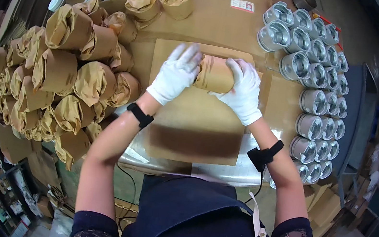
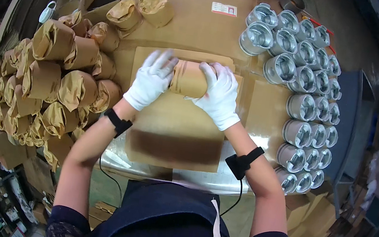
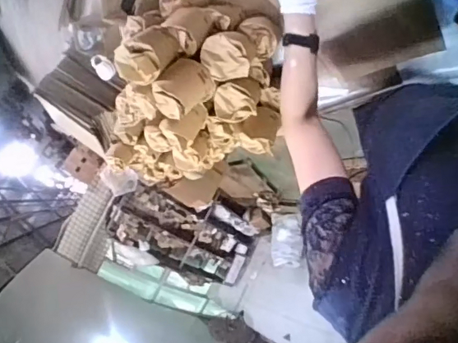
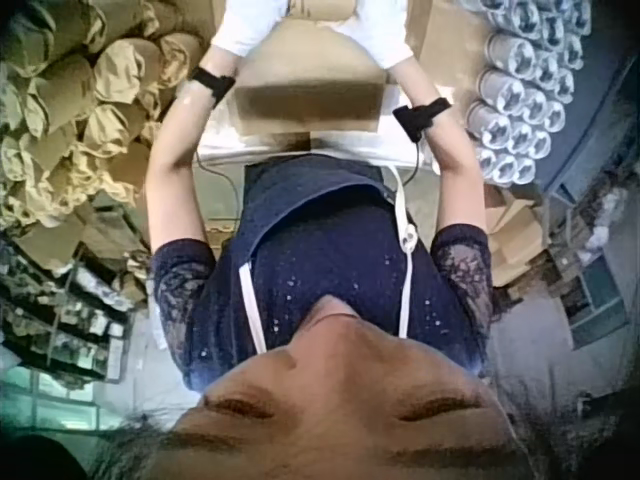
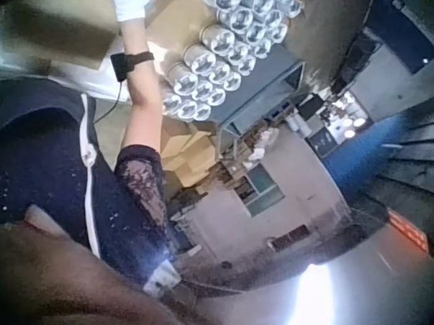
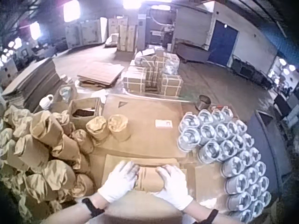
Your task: The person wraps small metal cans in brown paper. They pick up a can, place it on a sheet of paper, fold the paper around the can, and set the wrapped package aside. This process is repeated for multiple cans.
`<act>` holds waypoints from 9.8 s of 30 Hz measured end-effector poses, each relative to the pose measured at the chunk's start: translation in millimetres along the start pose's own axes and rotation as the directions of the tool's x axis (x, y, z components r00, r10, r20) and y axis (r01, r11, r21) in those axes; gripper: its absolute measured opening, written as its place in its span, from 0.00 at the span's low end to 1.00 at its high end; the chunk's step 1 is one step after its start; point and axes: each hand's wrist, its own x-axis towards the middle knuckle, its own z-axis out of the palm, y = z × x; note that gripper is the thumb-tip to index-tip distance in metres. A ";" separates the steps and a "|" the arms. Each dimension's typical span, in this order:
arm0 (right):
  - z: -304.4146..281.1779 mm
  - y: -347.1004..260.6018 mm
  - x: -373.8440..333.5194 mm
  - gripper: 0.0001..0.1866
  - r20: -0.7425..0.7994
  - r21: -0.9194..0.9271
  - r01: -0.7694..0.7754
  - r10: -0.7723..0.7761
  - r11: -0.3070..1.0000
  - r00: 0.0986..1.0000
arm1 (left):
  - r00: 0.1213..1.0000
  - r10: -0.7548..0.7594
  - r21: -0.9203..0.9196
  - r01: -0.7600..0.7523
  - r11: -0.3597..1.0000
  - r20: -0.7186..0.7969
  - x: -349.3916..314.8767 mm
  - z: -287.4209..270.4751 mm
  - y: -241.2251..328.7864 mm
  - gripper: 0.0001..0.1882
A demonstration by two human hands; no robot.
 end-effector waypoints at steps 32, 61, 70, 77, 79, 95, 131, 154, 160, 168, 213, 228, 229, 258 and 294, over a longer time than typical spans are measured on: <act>-83.3 -134.0 6.6 0.17 0.135 0.560 -0.077 0.001 0.825 0.991 | 0.490 -0.514 -0.701 0.361 -0.615 0.704 -94.1 -125.6 64.1 0.34; -193.3 -1.7 -112.5 0.19 0.227 0.065 -0.881 0.853 0.468 0.470 | 0.708 -0.704 -0.430 0.619 0.657 -0.056 -125.4 -237.9 66.6 0.16; -213.7 -32.6 -240.8 0.42 0.421 -0.809 -0.287 0.847 0.513 0.326 | 0.946 -0.056 -0.418 0.193 0.888 0.318 -123.3 -74.2 195.8 0.36; -173.5 16.1 -229.1 0.31 0.601 -0.149 -0.638 0.581 0.755 0.548 | 0.980 -0.047 -0.509 0.142 0.849 0.194 -134.1 -86.2 182.4 0.20; -170.0 -42.7 -141.1 0.25 0.681 -0.025 -0.754 0.563 0.656 0.467 | 0.984 -0.089 -0.443 0.149 0.884 0.153 -151.6 -80.5 191.0 0.14; -97.1 -75.3 2.9 0.25 0.310 -0.331 -0.078 0.187 0.940 0.932 | 0.877 -0.335 -0.479 0.471 0.741 0.343 -31.0 -92.1 81.8 0.13; -48.0 -87.6 -55.1 0.29 0.879 0.036 -0.943 0.440 0.330 0.187 | 0.983 -0.106 -0.461 0.164 0.872 0.149 -136.7 -119.1 166.8 0.12; -72.4 -39.1 21.8 0.52 0.547 -0.226 0.163 -0.013 0.960 0.837 | 0.932 -0.175 -0.388 0.295 0.873 0.316 23.7 -49.3 17.9 0.36; -19.4 -22.6 -3.3 0.61 0.129 -0.057 0.035 -0.027 0.998 0.991 | 0.967 -0.249 -0.111 0.254 0.961 0.053 -43.8 9.6 41.4 0.34; -17.5 -18.6 -22.7 0.58 0.062 -0.006 0.008 -0.008 1.000 0.998 | 0.660 -0.707 -0.607 0.677 0.416 0.252 1.3 -27.7 25.8 0.18; -44.1 -70.1 -66.8 0.18 0.645 0.515 -0.835 0.554 0.193 0.526 | 0.217 -0.492 -0.505 0.007 -0.863 0.843 -102.8 -189.9 42.5 0.24; -27.3 -23.0 -94.8 0.14 0.731 0.474 -0.875 0.596 -0.095 0.332 | 0.125 -0.669 -0.678 0.222 -0.700 0.732 17.9 -8.2 -87.6 0.34; -26.2 -19.1 -96.0 0.14 0.745 0.473 -0.872 0.584 -0.123 0.322 | 0.134 -0.673 -0.682 0.242 -0.690 0.728 19.0 -4.3 -88.0 0.34; -39.9 22.4 -111.1 0.31 0.178 0.589 -0.769 0.889 0.247 0.422 | 0.285 -0.796 -0.827 0.368 -0.425 0.535 -44.4 17.2 62.3 0.27; -214.3 -33.3 -250.0 0.25 -0.033 -0.122 -0.808 0.811 0.577 0.584 | 0.958 0.129 -0.564 0.039 0.825 0.255 -108.7 -89.1 230.5 0.30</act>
